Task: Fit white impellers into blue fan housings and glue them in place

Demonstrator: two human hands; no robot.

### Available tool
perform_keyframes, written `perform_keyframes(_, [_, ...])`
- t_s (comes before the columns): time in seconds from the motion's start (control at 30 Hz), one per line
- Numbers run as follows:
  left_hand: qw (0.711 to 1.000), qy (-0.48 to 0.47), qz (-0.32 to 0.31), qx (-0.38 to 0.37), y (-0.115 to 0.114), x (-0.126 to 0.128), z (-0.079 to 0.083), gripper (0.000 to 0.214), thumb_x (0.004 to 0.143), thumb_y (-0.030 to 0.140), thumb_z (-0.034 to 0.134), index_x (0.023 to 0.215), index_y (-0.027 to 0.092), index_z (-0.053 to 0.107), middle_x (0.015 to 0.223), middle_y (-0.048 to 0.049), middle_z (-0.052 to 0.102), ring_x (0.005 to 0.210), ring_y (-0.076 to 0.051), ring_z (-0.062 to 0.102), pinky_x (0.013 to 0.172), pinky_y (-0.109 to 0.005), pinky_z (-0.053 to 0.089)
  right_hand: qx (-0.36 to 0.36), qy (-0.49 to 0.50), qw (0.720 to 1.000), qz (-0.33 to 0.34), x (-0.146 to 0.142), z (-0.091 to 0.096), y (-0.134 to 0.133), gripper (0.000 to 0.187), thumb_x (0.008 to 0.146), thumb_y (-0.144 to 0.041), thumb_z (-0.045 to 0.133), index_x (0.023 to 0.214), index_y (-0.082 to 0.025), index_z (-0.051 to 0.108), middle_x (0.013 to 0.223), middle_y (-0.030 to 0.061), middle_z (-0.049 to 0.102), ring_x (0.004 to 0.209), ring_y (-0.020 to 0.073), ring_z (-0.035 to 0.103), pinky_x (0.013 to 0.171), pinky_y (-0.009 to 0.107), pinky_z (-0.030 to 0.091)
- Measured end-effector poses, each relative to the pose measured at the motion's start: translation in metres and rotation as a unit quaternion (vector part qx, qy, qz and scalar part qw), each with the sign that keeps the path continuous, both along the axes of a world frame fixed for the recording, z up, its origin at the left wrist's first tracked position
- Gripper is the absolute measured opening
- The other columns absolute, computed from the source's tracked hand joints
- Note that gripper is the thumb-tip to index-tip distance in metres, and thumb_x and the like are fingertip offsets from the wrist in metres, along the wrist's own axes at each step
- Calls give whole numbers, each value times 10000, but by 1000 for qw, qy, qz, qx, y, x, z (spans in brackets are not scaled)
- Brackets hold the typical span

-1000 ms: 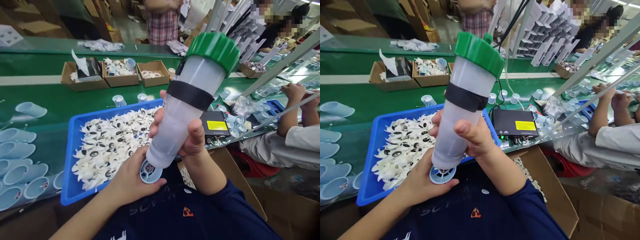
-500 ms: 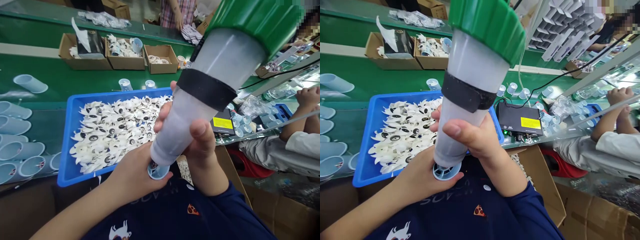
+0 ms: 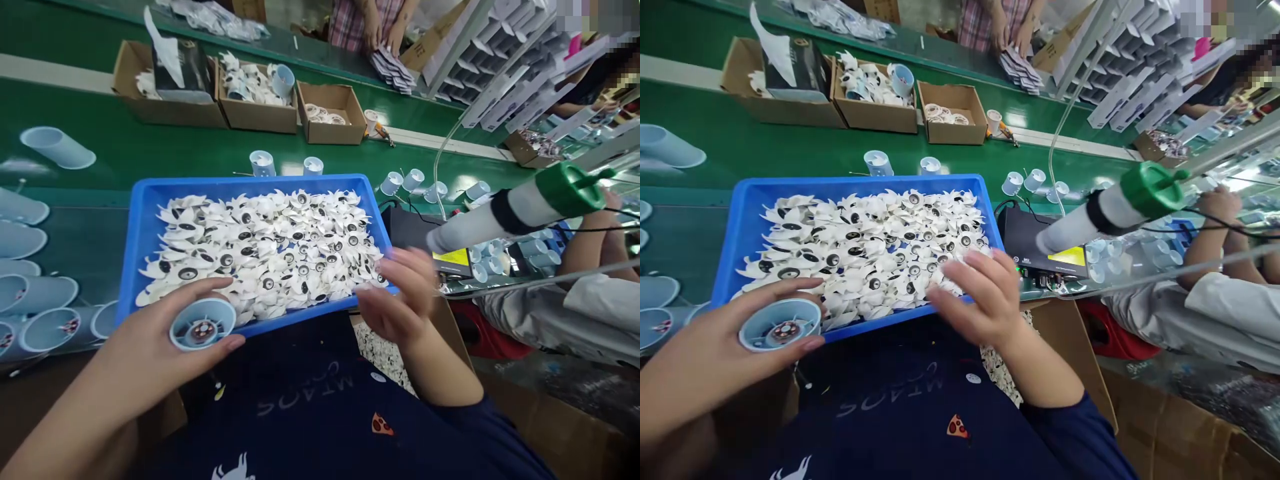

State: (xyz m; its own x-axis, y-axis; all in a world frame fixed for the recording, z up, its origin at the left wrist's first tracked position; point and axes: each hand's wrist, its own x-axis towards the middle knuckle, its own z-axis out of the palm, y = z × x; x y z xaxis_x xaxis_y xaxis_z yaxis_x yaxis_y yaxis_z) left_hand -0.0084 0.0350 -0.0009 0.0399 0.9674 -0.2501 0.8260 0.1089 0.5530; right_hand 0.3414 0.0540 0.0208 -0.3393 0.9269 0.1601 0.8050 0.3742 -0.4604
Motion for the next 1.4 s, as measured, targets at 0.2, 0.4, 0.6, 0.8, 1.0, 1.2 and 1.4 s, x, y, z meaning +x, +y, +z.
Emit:
perform_keyframes(0.2, [1000,-21,-13,-7,-8,4,-9,862,590,817,631,1325,367,644,1293,6,733,1168,-348,703,851,-408,603,-47,-223,961,158,-42,-23,34,339,1006,-159,501,1262,-222,714,1283,71,733,1202,252,632,1021,425,462])
perform_keyframes(0.4, [1000,-23,-5,4,-20,-10,-16,810,677,786,651,1352,339,628,1353,-23,708,1133,-346,713,791,-369,593,-117,-378,901,179,-52,2,41,280,975,-156,504,1021,-121,778,1087,149,752,1110,309,657,903,418,486])
perform_keyframes(0.6, [998,-46,-32,-6,-25,-12,-22,791,717,795,644,1371,354,583,1381,-20,683,1186,-344,686,861,-382,574,-189,-426,871,153,-69,2,53,312,926,-72,538,1149,-122,751,1114,199,754,1081,347,707,848,434,542])
perform_keyframes(0.8, [997,-70,-12,19,-29,-13,-17,687,716,765,669,1238,322,624,1268,-32,719,1117,-341,698,828,-386,565,-203,-348,907,122,-59,14,36,278,957,-100,538,1186,-83,695,1192,217,711,1142,315,672,972,465,541])
perform_keyframes(1.0, [979,-174,-48,91,-27,-1,-14,543,757,548,726,1187,276,537,1236,-68,671,1129,-306,674,881,-402,563,-498,491,711,78,-63,-16,-3,443,887,-513,732,1182,-217,584,1010,34,705,902,153,717,922,374,592])
perform_keyframes(1.2, [972,-163,-132,107,-27,17,-16,529,843,412,646,1327,277,483,1256,-82,648,1114,-272,665,905,-366,555,-566,616,547,30,-89,-38,-22,539,732,-441,908,1125,-202,627,906,6,739,841,147,741,873,321,600])
perform_keyframes(1.4, [959,-105,-190,180,-26,17,-18,581,845,607,715,1325,308,580,1280,-71,687,1151,-297,667,1001,-403,529,-520,591,616,32,-91,-42,-24,488,724,-499,896,1010,-218,617,831,-35,649,708,99,635,741,261,575])
